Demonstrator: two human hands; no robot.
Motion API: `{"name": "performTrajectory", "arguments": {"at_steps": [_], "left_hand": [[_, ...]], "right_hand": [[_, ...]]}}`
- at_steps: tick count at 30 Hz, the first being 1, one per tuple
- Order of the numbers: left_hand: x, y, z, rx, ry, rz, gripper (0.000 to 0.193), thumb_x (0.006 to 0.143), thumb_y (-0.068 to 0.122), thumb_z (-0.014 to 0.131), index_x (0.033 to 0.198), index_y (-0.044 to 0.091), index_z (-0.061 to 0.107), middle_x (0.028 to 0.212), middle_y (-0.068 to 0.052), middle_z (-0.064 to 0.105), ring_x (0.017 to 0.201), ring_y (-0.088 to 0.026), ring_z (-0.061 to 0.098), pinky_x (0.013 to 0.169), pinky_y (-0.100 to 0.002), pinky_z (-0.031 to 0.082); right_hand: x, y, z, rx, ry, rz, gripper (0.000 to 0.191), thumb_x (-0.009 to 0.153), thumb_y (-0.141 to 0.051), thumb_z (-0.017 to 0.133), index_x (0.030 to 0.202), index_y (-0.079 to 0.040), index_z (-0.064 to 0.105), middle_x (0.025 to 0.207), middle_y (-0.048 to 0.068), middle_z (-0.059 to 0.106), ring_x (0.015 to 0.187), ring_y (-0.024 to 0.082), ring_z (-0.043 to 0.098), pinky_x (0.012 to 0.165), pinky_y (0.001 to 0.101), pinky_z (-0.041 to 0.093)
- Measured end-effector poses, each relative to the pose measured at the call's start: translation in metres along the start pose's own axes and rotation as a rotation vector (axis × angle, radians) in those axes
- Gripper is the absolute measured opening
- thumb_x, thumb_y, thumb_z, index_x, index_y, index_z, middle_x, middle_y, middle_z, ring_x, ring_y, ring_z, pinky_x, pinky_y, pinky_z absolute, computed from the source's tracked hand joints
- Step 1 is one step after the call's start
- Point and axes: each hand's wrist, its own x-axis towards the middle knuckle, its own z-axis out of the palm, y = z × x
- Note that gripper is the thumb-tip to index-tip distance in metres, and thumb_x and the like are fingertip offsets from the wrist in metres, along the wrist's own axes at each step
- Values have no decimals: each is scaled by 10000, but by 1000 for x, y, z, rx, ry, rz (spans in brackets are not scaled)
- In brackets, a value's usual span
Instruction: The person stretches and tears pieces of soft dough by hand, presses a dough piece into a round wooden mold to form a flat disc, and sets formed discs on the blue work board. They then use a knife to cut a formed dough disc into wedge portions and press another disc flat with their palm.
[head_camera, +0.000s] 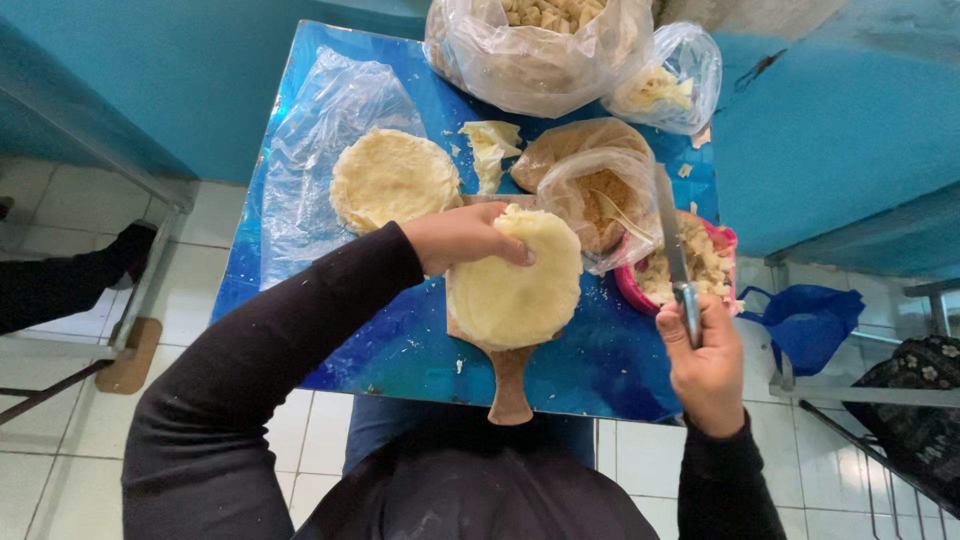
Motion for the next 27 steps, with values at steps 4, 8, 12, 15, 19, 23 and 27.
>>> {"name": "performTrajectory", "arguments": {"at_steps": [4, 8, 12, 15, 19, 23, 27], "left_hand": [[-15, 21, 6, -1, 143, 78, 481, 812, 149, 797, 1231, 14, 602, 1116, -91, 725, 1006, -170, 705, 872, -336, 571], [-17, 30, 14, -145, 212, 252, 415, 851, 128, 769, 1220, -3, 631, 1106, -93, 740, 977, -168, 722, 847, -338, 598], [0, -3, 50, -489, 421, 437, 368, 883, 95, 744, 1220, 22, 614, 1113, -71, 731, 992, -167, 721, 864, -343, 595], [3, -44, 63, -621, 596, 441, 352, 889, 95, 718, 1221, 23, 630, 1115, -68, 735, 991, -171, 724, 858, -345, 590], [-3, -84, 59, -675, 675, 430, 407, 918, 136, 724, 1268, -19, 588, 1151, -112, 700, 1009, -209, 697, 851, -367, 582], [-6, -97, 62, -658, 732, 351, 508, 933, 202, 712, 1313, 30, 421, 1253, -106, 618, 1112, -189, 651, 900, -354, 579], [-26, -94, 59, -573, 705, 195, 545, 916, 224, 708, 1326, 43, 397, 1281, -119, 583, 1123, -203, 627, 875, -374, 555]], "right_hand": [[-8, 3, 1, 69, -35, -21, 169, 1036, -214, 654, 1044, -74, 559, 793, -58, 498, 667, 24, 416, 586, 196, 340], [-8, 2, 4, 188, 11, 0, 190, 1045, -229, 640, 1051, -74, 531, 809, -24, 525, 673, 65, 476, 603, 219, 388], [-6, 7, 14, 338, 41, -51, 219, 1072, -253, 639, 1055, -74, 515, 848, -14, 523, 668, 77, 465, 668, 262, 448], [-9, 11, 18, 429, 13, -29, 244, 1061, -283, 621, 1052, -60, 524, 854, -6, 529, 652, 80, 452, 646, 273, 419], [-12, 14, 21, 412, -89, -1, 280, 1079, -317, 602, 1067, -44, 541, 720, -20, 470, 638, 67, 424, 614, 251, 383], [-20, 10, 24, 298, -145, 43, 303, 1061, -337, 572, 1070, -35, 547, 692, -23, 478, 604, 63, 432, 557, 223, 355], [-24, 8, 37, 267, -161, 78, 299, 1059, -332, 554, 1062, -33, 552, 687, -19, 499, 588, 63, 452, 528, 213, 363]]}}
